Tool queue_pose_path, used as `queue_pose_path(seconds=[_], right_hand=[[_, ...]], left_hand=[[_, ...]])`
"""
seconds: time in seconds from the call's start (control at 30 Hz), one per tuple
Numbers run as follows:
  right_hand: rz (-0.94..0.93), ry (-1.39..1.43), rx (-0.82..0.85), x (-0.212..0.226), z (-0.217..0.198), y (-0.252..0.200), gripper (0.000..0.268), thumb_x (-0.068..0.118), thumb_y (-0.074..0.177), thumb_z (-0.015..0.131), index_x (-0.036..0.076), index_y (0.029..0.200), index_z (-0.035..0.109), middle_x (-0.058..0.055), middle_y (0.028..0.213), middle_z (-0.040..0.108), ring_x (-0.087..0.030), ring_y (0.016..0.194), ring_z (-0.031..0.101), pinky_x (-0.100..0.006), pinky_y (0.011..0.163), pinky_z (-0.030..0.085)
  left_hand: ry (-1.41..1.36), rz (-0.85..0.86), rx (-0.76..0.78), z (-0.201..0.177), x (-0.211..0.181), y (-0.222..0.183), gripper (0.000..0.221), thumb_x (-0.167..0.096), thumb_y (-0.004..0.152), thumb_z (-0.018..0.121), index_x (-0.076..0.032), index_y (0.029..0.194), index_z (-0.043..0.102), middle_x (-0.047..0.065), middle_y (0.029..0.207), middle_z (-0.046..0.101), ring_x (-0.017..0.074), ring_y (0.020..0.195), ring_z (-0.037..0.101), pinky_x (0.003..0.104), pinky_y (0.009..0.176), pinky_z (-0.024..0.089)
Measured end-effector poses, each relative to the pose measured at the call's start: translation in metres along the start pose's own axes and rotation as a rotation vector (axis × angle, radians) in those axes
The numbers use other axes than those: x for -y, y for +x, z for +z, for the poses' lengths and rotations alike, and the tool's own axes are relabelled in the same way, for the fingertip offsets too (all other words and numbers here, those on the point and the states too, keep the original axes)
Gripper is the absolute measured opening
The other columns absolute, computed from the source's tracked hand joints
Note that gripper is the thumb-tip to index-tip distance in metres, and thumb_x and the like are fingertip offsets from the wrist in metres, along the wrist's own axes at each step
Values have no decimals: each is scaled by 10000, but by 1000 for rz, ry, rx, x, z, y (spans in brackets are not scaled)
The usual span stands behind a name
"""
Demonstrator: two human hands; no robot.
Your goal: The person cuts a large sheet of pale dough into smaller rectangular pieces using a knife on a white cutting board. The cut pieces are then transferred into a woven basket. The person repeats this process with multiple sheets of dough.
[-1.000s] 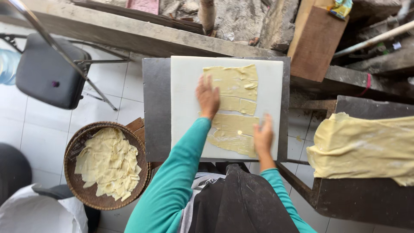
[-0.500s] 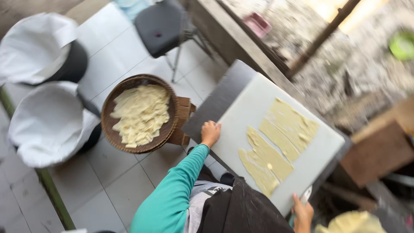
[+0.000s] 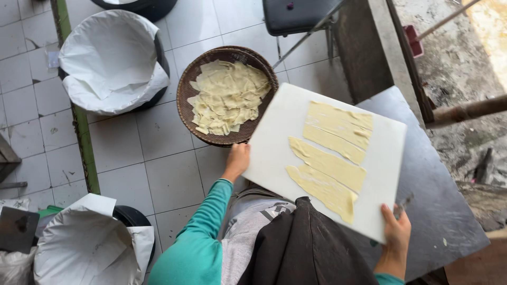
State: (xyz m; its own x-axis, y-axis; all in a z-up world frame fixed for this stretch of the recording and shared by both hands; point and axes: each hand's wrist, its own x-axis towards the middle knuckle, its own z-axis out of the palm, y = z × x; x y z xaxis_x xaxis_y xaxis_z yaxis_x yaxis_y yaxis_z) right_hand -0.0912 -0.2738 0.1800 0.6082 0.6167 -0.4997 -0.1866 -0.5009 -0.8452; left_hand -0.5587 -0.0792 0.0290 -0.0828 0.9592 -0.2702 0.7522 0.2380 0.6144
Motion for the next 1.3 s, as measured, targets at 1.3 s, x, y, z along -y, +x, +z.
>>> queue_pose_path(seconds=[1.3], right_hand=[[-213, -223, -707, -176, -4, -90, 358, 344, 1027, 684, -6, 957, 702, -72, 773, 676, -150, 704, 579, -329, 661, 493]], left_hand=[[51, 402, 182, 30, -118, 32, 419, -436, 1042, 520, -46, 1091, 667, 236, 989, 739, 443, 931, 691, 538, 791, 522]])
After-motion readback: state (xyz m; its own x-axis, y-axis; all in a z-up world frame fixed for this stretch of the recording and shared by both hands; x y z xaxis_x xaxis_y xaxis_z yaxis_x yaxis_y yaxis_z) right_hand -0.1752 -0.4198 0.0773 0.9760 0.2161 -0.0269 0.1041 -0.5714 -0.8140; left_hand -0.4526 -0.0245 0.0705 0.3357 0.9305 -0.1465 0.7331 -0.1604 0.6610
